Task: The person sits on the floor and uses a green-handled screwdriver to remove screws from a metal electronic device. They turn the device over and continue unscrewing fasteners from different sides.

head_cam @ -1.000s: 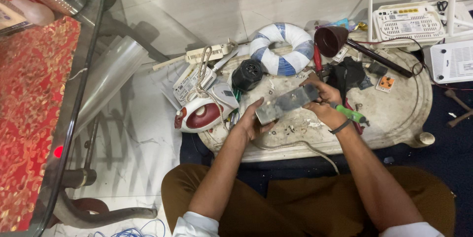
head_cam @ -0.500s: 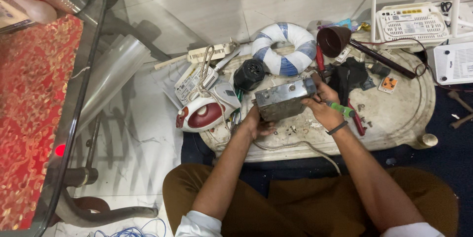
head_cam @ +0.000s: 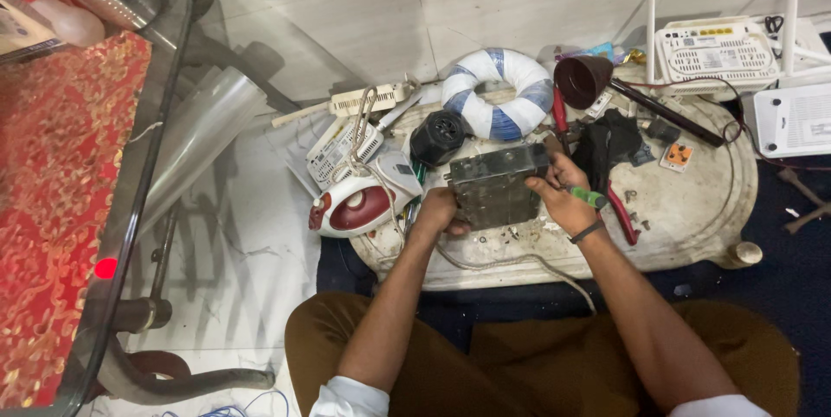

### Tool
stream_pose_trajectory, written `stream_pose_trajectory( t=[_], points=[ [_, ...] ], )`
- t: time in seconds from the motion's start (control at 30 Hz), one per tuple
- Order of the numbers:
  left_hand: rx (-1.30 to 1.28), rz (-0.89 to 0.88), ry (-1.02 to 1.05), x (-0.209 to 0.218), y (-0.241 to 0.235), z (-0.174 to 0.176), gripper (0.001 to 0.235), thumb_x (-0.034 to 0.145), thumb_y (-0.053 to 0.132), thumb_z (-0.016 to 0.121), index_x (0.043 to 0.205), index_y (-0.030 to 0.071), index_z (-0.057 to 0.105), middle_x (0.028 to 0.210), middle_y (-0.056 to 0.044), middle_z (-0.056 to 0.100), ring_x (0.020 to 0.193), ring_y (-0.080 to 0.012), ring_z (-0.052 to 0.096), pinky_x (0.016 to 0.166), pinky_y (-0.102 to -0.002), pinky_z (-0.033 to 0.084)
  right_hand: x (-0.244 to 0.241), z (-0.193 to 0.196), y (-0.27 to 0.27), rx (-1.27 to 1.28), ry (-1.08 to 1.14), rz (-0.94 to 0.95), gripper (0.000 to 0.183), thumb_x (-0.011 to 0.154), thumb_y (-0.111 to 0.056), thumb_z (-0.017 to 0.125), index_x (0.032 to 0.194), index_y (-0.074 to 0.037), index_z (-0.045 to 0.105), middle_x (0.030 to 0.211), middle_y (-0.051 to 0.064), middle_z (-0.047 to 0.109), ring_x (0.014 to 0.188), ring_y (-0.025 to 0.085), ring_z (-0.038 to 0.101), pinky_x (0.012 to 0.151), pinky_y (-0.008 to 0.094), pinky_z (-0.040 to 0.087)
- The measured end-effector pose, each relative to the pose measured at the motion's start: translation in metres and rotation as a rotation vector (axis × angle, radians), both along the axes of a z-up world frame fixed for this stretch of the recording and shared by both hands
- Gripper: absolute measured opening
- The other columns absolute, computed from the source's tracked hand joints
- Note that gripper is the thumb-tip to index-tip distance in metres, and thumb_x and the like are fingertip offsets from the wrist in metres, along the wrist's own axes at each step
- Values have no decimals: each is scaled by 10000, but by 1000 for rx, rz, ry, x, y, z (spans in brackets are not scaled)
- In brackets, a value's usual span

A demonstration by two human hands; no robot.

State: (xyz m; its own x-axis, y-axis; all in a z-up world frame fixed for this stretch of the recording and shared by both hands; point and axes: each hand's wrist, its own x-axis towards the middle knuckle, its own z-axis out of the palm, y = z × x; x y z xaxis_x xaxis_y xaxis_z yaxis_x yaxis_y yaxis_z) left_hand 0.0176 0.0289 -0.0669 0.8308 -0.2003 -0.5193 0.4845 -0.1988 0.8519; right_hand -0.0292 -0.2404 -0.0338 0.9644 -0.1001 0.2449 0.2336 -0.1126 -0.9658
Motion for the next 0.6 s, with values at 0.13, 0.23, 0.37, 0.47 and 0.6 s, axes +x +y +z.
stream_pose_trajectory(
  t=[0.13, 0.23, 0.37, 0.47, 0.6],
  points=[
    [34, 84, -38, 0, -4, 19, 372, 1022, 253, 408, 1165, -19, 618, 948, -171, 739, 615, -302, 747, 436, -363, 573, 1, -1, 3, 22, 18, 0, 371, 872, -36, 795, 1188, 0, 603, 733, -92, 386, 687, 21, 371, 629, 200, 357],
    [109, 47, -109, -6, -3, 42, 389, 1026, 250, 420, 1128, -37, 662, 922, -208, 747, 608, -295, 744, 462, -369, 558, -1, 3, 3, -8, 13, 3, 415, 850, -34, 796, 1220, -14, 610, 711, -94, 368, 662, 21, 356, 601, 201, 339],
    [463, 128, -422, -17, -5, 87, 546, 1108, 389, 377, 1086, -21, 737, 943, -228, 757, 822, -356, 720, 736, -454, 530, 1, 6, 1, 43, 27, 70, 381, 861, -49, 797, 1197, -18, 620, 725, -99, 430, 665, 17, 378, 610, 197, 355],
    [338, 255, -675, -32, -12, 123, 613, 1101, 484, 290, 1162, 47, 715, 1069, -174, 752, 1027, -322, 709, 931, -459, 525, 1, 4, -2, 49, 22, 98, 381, 863, -56, 817, 1190, -22, 625, 750, -91, 467, 687, 14, 404, 632, 196, 371],
    [283, 114, -1300, -50, -22, 157, 615, 1098, 502, 357, 1356, 8, 617, 1397, -205, 606, 1339, -346, 538, 1129, -500, 403, 0, 2, -7, 62, 39, 143, 371, 858, -67, 822, 1170, -16, 628, 813, -59, 612, 709, 12, 475, 645, 202, 409]
  ],
)
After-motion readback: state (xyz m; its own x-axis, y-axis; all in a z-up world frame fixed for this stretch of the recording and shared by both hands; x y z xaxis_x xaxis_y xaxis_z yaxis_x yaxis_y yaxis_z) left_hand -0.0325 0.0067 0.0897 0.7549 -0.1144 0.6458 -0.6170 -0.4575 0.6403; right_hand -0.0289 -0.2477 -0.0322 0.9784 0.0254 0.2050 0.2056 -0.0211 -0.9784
